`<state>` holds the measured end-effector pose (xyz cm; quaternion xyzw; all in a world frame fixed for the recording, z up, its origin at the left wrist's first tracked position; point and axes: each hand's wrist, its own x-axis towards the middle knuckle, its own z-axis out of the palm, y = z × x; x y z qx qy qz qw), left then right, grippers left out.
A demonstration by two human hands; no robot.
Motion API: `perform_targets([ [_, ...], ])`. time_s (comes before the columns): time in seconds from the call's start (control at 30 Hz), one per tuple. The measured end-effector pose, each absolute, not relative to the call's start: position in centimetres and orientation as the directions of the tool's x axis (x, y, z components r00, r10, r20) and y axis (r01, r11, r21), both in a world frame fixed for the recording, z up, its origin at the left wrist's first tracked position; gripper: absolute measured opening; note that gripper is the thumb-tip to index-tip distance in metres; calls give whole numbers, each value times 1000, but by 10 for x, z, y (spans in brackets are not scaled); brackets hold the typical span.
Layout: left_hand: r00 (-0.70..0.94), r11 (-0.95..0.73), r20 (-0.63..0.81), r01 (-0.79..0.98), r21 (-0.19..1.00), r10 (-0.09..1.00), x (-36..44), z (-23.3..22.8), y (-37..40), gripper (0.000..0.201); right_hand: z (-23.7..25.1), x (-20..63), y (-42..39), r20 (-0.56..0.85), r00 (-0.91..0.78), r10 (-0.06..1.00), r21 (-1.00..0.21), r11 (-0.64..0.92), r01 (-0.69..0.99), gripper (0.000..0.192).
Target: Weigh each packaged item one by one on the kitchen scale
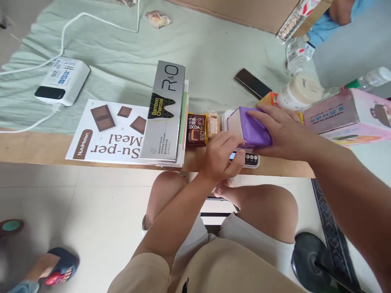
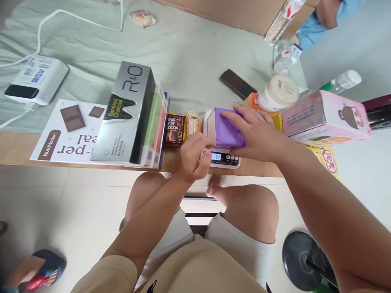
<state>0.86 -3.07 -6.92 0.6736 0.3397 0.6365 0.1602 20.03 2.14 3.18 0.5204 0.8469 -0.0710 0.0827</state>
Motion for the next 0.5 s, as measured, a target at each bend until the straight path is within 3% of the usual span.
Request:
perform_targets([
  [0.3, -183, -735, 762, 202, 648, 622, -1, -59, -28, 35, 48, 193, 33, -241, -448, 861, 19, 465, 885, 100],
  [0.43, -181, -753, 759, 118, 648, 625, -19, -2, -54, 16, 77, 185, 35, -136, -403, 905, 48, 412, 910, 105],
  [0.5, -83, -702, 706, 83, 708, 703, -41, 37, -77, 12, 99, 175, 41, -57, -424, 904, 15, 425, 905, 107],
])
